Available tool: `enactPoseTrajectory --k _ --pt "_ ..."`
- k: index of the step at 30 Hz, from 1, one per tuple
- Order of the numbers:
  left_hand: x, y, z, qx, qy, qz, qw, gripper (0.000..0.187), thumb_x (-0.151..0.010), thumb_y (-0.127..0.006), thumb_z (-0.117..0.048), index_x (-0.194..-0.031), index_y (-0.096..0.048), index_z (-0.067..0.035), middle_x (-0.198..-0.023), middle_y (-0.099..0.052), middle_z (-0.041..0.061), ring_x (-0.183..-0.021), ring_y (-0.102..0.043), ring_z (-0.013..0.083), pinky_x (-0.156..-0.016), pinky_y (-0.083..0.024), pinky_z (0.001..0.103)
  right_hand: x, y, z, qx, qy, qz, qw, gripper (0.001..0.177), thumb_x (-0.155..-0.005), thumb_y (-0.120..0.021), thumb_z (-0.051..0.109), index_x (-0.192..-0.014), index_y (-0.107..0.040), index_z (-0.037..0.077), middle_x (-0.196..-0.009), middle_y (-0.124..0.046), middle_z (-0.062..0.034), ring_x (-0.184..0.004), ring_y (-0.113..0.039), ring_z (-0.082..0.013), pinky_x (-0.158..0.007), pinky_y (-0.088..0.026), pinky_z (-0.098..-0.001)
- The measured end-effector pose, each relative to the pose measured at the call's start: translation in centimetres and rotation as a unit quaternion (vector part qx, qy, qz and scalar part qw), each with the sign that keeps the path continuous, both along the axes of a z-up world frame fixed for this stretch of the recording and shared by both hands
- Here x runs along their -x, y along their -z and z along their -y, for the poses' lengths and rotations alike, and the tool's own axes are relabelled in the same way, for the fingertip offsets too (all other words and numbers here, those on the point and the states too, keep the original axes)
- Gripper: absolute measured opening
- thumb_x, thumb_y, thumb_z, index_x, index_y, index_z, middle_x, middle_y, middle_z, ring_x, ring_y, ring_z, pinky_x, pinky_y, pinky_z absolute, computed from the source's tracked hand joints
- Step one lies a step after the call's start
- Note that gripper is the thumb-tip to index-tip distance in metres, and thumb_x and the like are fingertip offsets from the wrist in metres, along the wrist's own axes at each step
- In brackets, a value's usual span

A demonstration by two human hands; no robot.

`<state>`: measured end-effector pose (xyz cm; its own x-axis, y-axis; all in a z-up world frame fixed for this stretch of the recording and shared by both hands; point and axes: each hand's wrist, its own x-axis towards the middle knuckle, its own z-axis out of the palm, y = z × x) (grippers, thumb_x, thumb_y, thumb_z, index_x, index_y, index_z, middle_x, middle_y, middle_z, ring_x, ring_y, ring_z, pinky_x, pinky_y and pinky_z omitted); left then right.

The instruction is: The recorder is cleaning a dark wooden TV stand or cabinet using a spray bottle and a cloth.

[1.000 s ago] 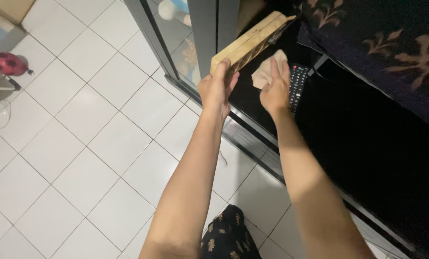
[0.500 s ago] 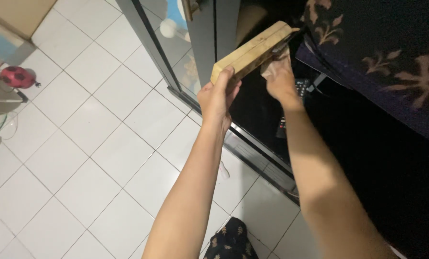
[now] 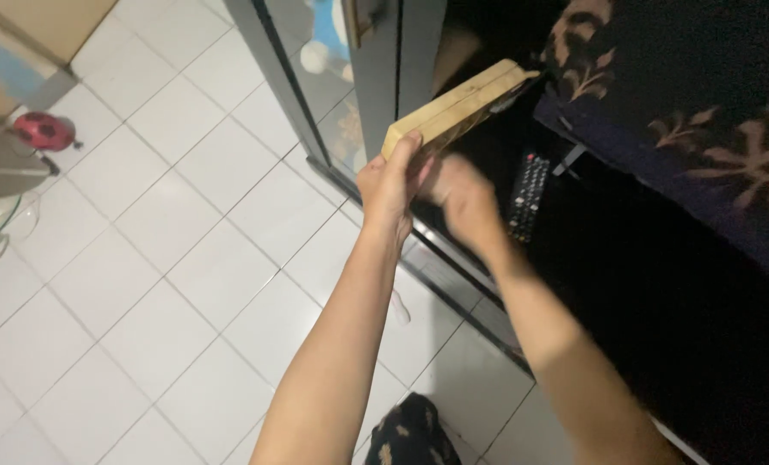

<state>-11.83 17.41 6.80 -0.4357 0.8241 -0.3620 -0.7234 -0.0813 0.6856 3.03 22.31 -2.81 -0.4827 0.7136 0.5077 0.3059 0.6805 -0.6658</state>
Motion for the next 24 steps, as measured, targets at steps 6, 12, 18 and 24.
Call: enactPoseTrajectory --k 6,12,18,24 --pt "0.3 1.5 0.7 0.023 -0.004 -0.003 1.0 0.039 -0.081 -0.083 -0.023 -0.098 -0.066 0.007 -0.095 -0.074 0.015 -0.079 -0.074 0.0212 -0.073 -0.062 0.027 3.5 2.6 0.7 0.038 0.119 0.17 0.978 0.031 -0.097 -0.054 0.001 -0.126 -0.063 -0.003 -0.13 -0.061 -0.0244 -0.123 -0.059 -0.0431 -0.104 -0.05 -0.0466" --pt "0.2 1.5 1.2 0.029 0.006 -0.012 0.999 0.036 -0.08 -0.081 -0.025 -0.097 -0.069 0.005 -0.093 -0.073 0.013 -0.077 -0.072 0.0202 -0.072 -0.061 0.028 1.9 -2.7 2.9 -0.004 -0.044 0.057 0.997 0.035 -0.097 -0.051 0.001 -0.129 -0.065 0.001 -0.132 -0.064 -0.0209 -0.123 -0.061 -0.0411 -0.103 -0.05 -0.0464" --pt "-0.1 1.6 2.1 0.02 0.019 0.0 1.0 0.042 -0.083 -0.081 -0.025 -0.104 -0.067 0.008 -0.099 -0.073 0.015 -0.084 -0.072 0.0204 -0.078 -0.06 0.028 2.9 -0.8 4.3 0.012 0.083 0.135 0.987 0.029 -0.093 -0.056 0.002 -0.121 -0.063 0.001 -0.132 -0.061 -0.0241 -0.128 -0.054 -0.0426 -0.105 -0.047 -0.0476" --pt "-0.1 3.4 1.7 0.007 0.024 0.029 0.999 0.042 -0.081 -0.082 -0.023 -0.107 -0.066 0.006 -0.102 -0.072 0.015 -0.085 -0.071 0.022 -0.078 -0.061 0.029 1.2 -3.4 7.4 -0.036 -0.057 0.071 0.995 0.04 -0.091 -0.051 -0.006 -0.125 -0.068 0.005 -0.142 -0.062 -0.0189 -0.136 -0.057 -0.0373 -0.115 -0.044 -0.0454"
